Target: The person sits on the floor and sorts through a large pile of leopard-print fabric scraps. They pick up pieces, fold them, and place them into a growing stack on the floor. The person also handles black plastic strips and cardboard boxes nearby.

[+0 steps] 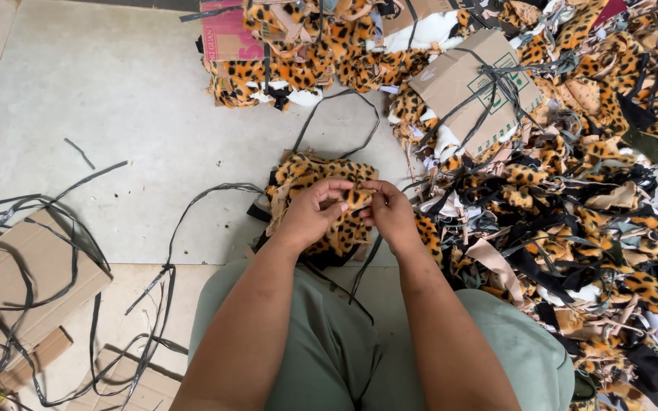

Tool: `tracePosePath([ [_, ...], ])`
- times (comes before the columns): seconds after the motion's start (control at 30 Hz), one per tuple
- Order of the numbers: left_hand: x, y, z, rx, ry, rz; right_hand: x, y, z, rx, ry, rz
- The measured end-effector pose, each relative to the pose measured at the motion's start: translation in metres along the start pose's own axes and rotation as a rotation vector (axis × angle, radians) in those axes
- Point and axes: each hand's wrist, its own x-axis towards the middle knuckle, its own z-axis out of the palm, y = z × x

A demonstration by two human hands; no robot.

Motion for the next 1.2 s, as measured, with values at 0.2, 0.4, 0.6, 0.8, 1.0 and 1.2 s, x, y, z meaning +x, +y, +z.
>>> tracePosePath([
  [0.2,-0.014,0.024,0.001,-0.087,-0.043,0.054,-0.011,-0.022,-0.008,0.286,-0.112,0.152],
  [0.4,-0.014,0.020,-0.006,-0.055,0.005,0.057,-0.010,-0.015,-0.009,0.263,-0.044,-0.131],
  [0.6,-0.020,0.009,-0.029,0.667,-0.051,-0.184,-0.051,-0.038,-0.018,-0.266,-0.432,0.075],
  [0.8,-0.029,0.012,-0.039,0.841,-0.021,-0.151,-0.030,-0.008,-0.020,-0.538,-0.245,-0.047],
  [1.0,-0.052,0.043,-0.032,0.966,-0.035,-0.267,-0.010,0.045,0.001,-0.549,0.047,-0.119],
  [1.2,-0.031,0.001,-0.031,0.983,0.059,-0.206,-0.028,0.001,0.040,-0.335,0.066,-0.170],
])
